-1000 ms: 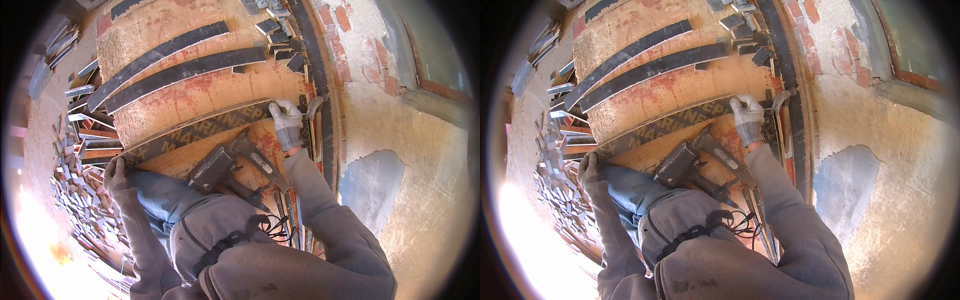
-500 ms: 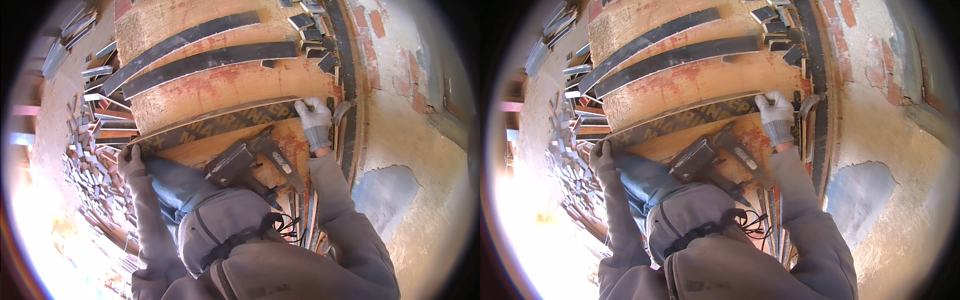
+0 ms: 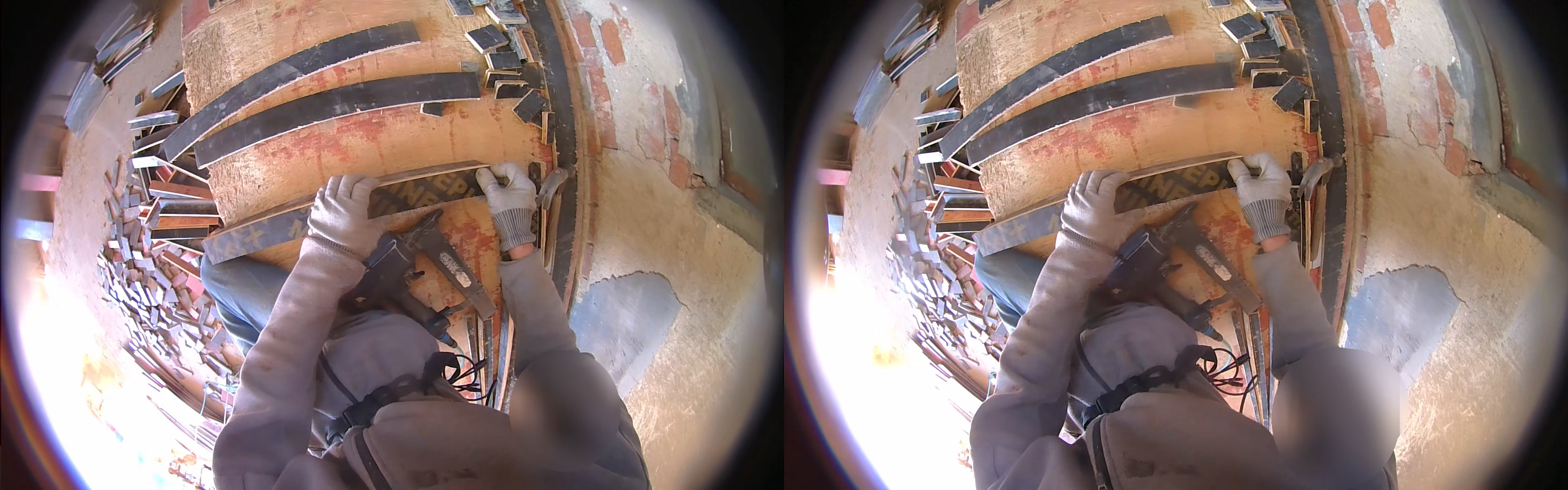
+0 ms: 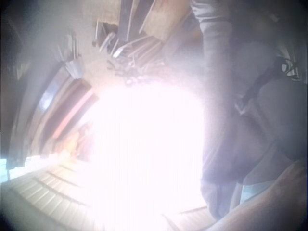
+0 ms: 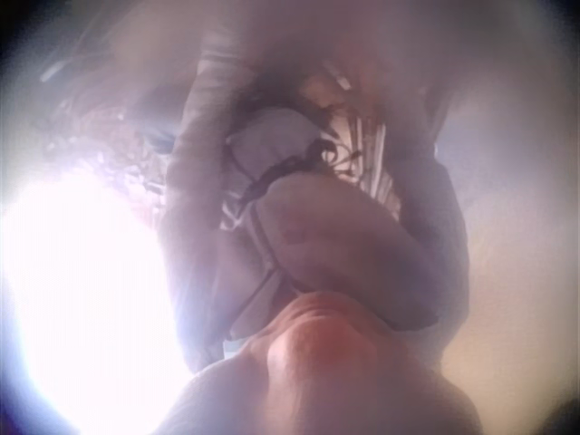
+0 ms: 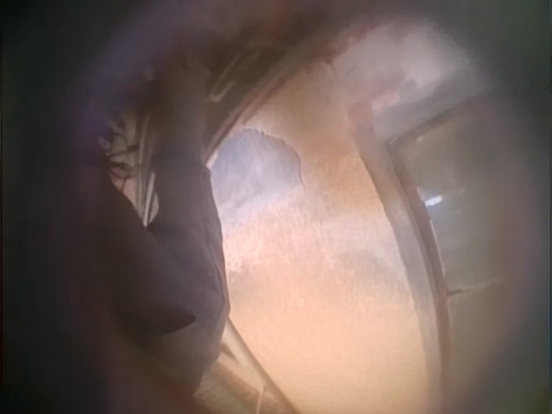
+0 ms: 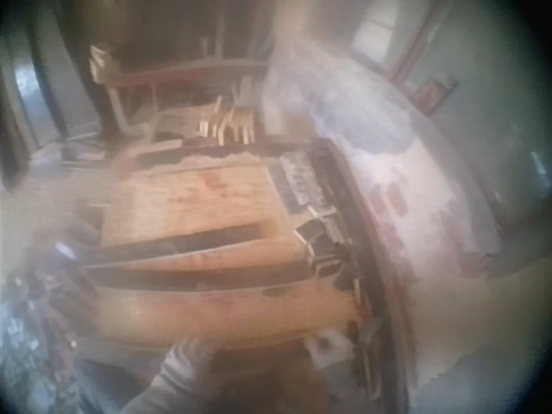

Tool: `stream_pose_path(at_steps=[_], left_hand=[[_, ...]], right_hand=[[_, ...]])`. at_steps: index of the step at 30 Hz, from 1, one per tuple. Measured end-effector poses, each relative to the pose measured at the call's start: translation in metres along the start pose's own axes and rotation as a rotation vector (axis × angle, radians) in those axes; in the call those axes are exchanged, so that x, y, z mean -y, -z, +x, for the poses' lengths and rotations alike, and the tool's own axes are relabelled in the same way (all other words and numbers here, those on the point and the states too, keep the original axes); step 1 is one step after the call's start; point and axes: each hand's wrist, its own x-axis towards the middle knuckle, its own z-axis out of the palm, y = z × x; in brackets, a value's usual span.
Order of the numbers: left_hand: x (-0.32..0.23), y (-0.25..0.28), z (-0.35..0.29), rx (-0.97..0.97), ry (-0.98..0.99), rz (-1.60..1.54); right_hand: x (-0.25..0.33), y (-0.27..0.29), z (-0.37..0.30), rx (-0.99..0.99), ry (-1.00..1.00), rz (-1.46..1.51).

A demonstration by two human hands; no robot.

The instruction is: The person assembles a wooden frame by placing thin wooden strips along the edges of a large board and securing them with a nail gun. They then gather additional wooden pieces from the floor and place them on a nearby rack.

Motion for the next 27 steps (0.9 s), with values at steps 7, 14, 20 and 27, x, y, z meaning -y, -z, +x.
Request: stream_pose_path(at_steps=[7, 14, 20, 27], left_hand=[[-0.001, 0.003, 0.006, 0.015, -0.005, -0.028], [-0.012, -0.008, 0.017, -0.041, 0.113, -0.079], [-0.019, -0.012, 0.024, -0.036, 0.264, -0.105], [-0.021, -0.015, 0.023, -0.088, 0.239, -0.051]], right_hand=[[0.003, -0.002, 0.001, -0.001, -0.052, 0.012], [0.001, 0.0, -0.001, 0.0, -0.04, -0.043], [0.01, 0.0, -0.01, -0.056, 0.095, -0.194], [0.026, -0.001, -0.191, 0.405, 0.255, -0.774]])
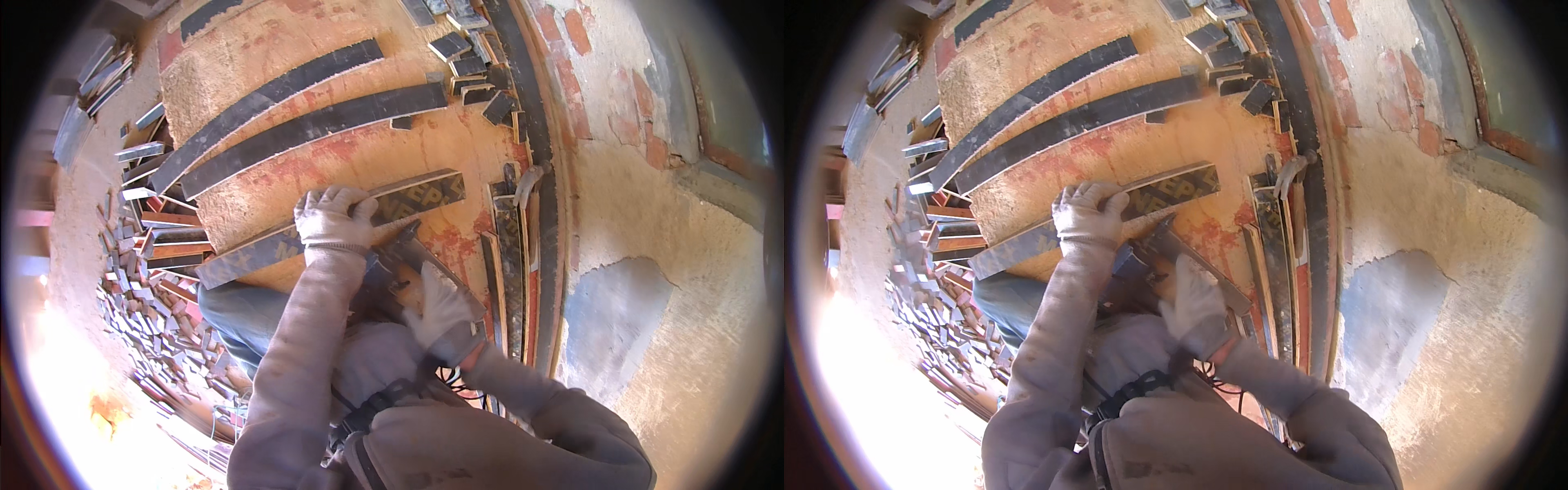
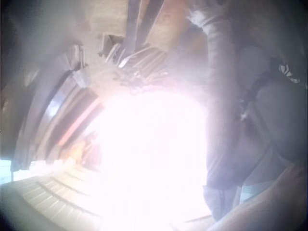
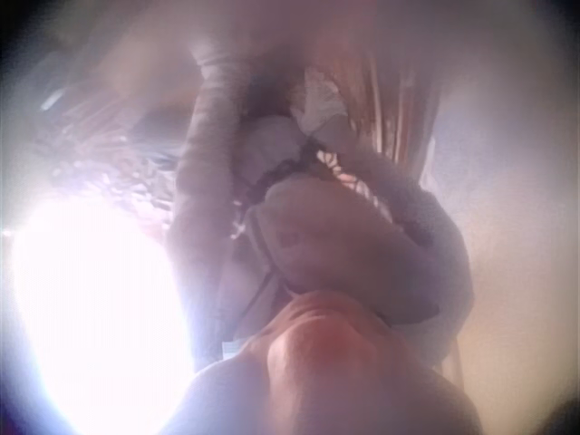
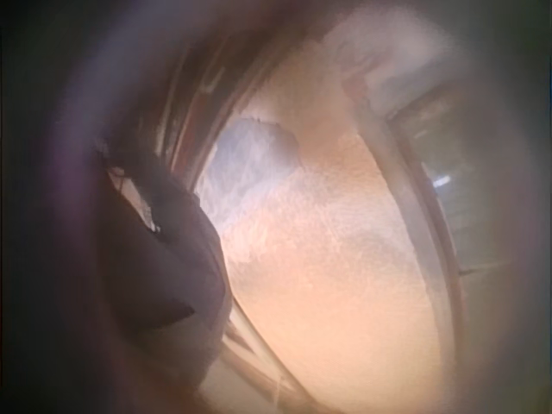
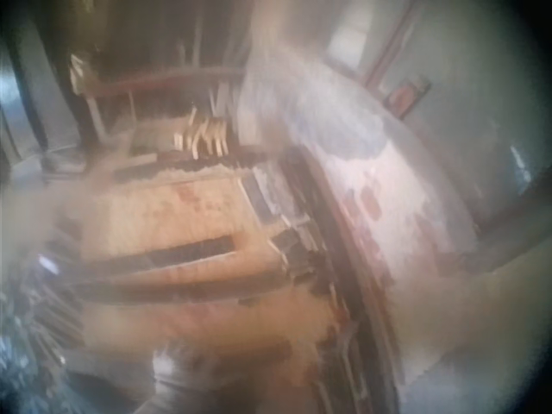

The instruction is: The person assembles a wooden frame by placing thin wooden strips along the edges of a large board and securing them with a nail gun. They then gather additional wooden pieces from the floor and place them on a nearby rack.

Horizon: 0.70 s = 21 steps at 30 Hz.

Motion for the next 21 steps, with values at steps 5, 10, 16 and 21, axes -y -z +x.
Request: stream_pose_path(at_steps=[5, 10, 16, 21], left_hand=[[0.001, -0.001, -0.002, -0.06, -0.033, 0.016], [-0.001, 0.001, -0.001, -0.002, 0.006, 0.065], [0.001, -0.002, 0.0, -0.005, 0.0, 0.08], [0.003, -0.005, -0.002, -0.034, -0.006, 0.051]], right_hand=[[0.017, -0.074, 0.012, 0.352, -0.215, -0.071], [0.022, -0.051, 0.01, 0.309, -0.325, 0.153], [-0.049, 0.04, -0.037, 0.198, -0.122, 0.308], [-0.085, 0.114, -0.033, 0.128, -0.41, 0.908]])
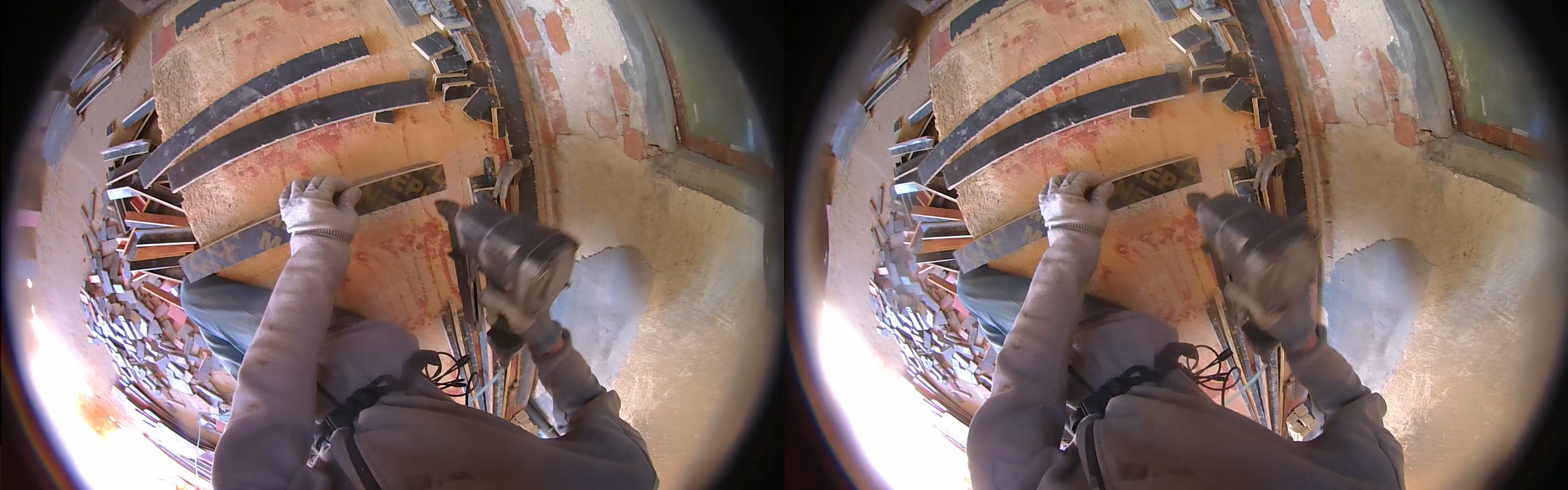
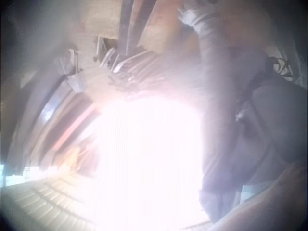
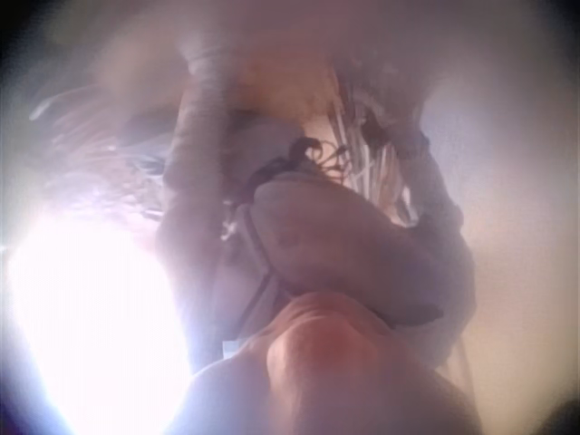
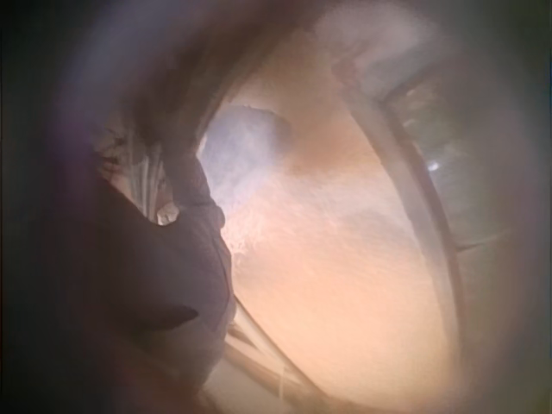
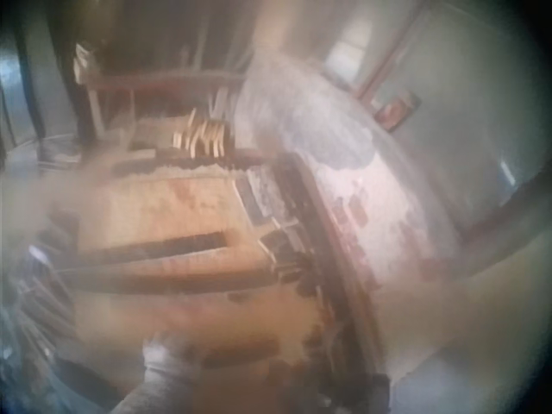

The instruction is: The person assembles a wooden frame by placing thin wooden strips along the edges of a large board and securing them with a nail gun. They then gather additional wooden pieces from the floor and place them on a nearby rack.

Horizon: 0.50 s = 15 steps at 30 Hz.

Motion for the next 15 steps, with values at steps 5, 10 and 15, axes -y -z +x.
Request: stream_pose_path(at_steps=[5, 10, 15], left_hand=[[-0.003, 0.001, 0.0, 0.027, 0.022, 0.007], [-0.003, 0.002, 0.001, 0.022, 0.021, -0.007], [-0.003, 0.003, 0.002, 0.032, 0.017, -0.005]], right_hand=[[0.035, 0.026, 0.032, 0.166, -0.03, 0.049], [0.049, 0.019, 0.05, 0.158, 0.009, 0.035], [0.064, 0.015, 0.051, 0.095, -0.064, 0.048]])
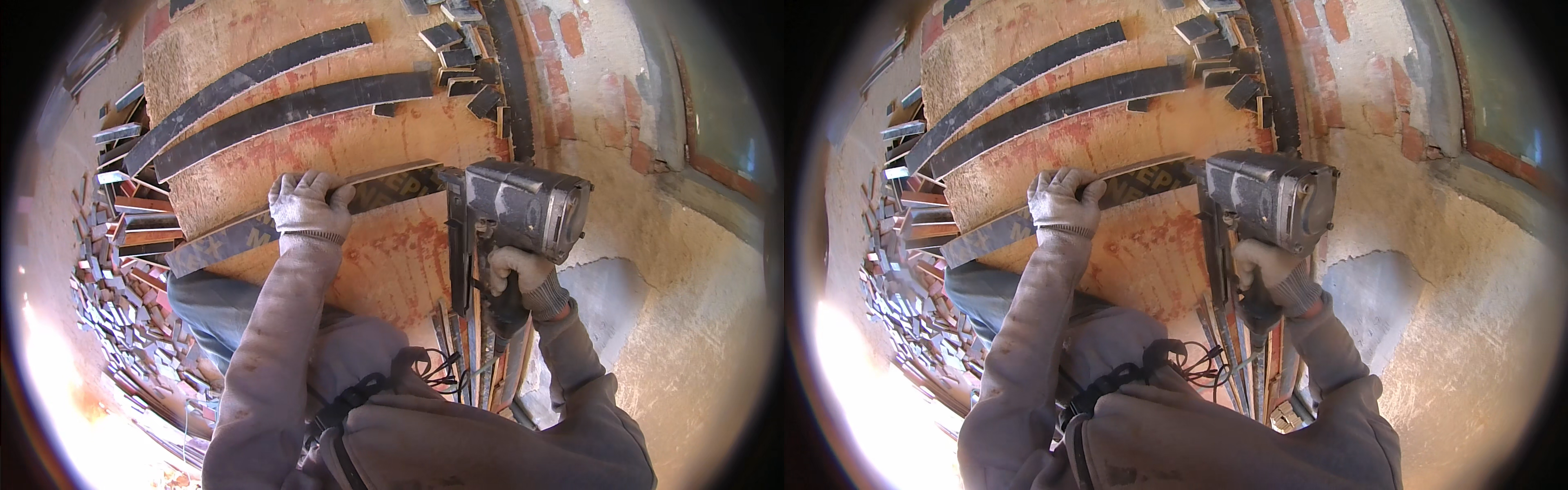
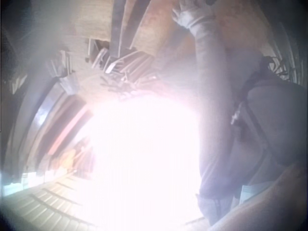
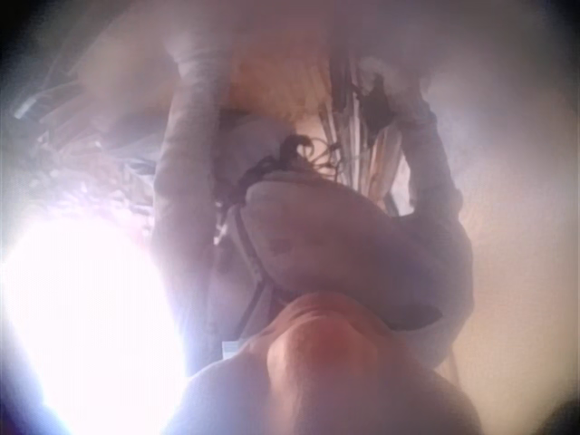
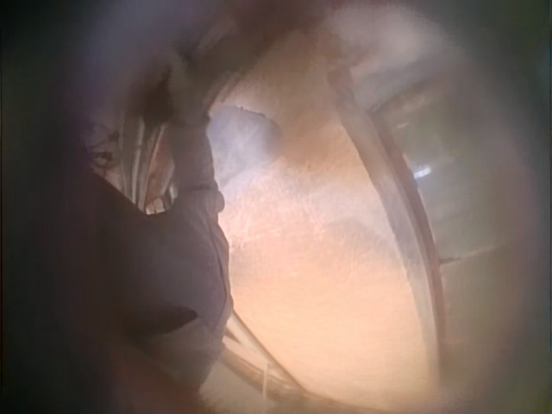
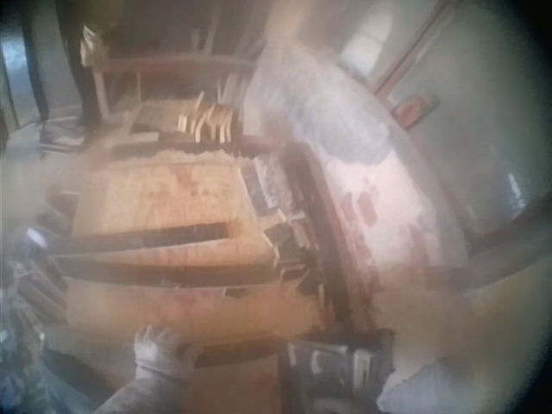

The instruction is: The person assembles a wooden frame by placing thin wooden strips along the edges of a large board and securing them with a nail gun. They then gather additional wooden pieces from the floor and place them on a nearby rack.

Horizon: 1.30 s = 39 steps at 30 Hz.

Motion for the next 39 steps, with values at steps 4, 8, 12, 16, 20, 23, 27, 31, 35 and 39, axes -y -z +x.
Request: stream_pose_path(at_steps=[4, 8, 12, 16, 20, 23, 27, 31, 35, 39], left_hand=[[-0.001, 0.001, 0.001, -0.007, -0.02, -0.019], [-0.001, 0.002, 0.002, -0.014, -0.026, -0.01], [0.001, 0.002, 0.001, 0.025, -0.01, -0.034], [0.002, 0.003, 0.001, 0.017, -0.028, -0.024], [0.001, 0.003, 0.001, -0.033, -0.049, -0.032], [0.0, 0.004, 0.001, -0.042, -0.057, -0.03], [0.004, 0.003, 0.0, -0.032, -0.069, -0.035], [0.012, 0.003, -0.001, -0.062, -0.147, -0.071], [0.016, 0.003, -0.001, -0.05, -0.177, -0.043], [0.018, 0.003, -0.003, -0.003, -0.15, -0.033]], right_hand=[[0.01, 0.001, -0.004, -0.04, -0.05, -0.005], [0.011, -0.003, -0.007, -0.029, 0.004, -0.047], [0.008, -0.011, -0.004, 0.062, 0.01, -0.069], [0.009, -0.015, 0.003, 0.268, 0.144, -0.247], [0.013, -0.017, 0.006, 0.308, 0.038, -0.203], [0.019, -0.019, 0.002, 0.18, -0.13, -0.209], [0.021, -0.031, -0.001, 0.233, 0.03, -0.262], [0.023, -0.051, -0.002, 0.228, 0.098, -0.22], [0.031, -0.064, 0.004, 0.241, -0.057, -0.289], [0.038, -0.069, 0.003, 0.188, -0.107, -0.101]])
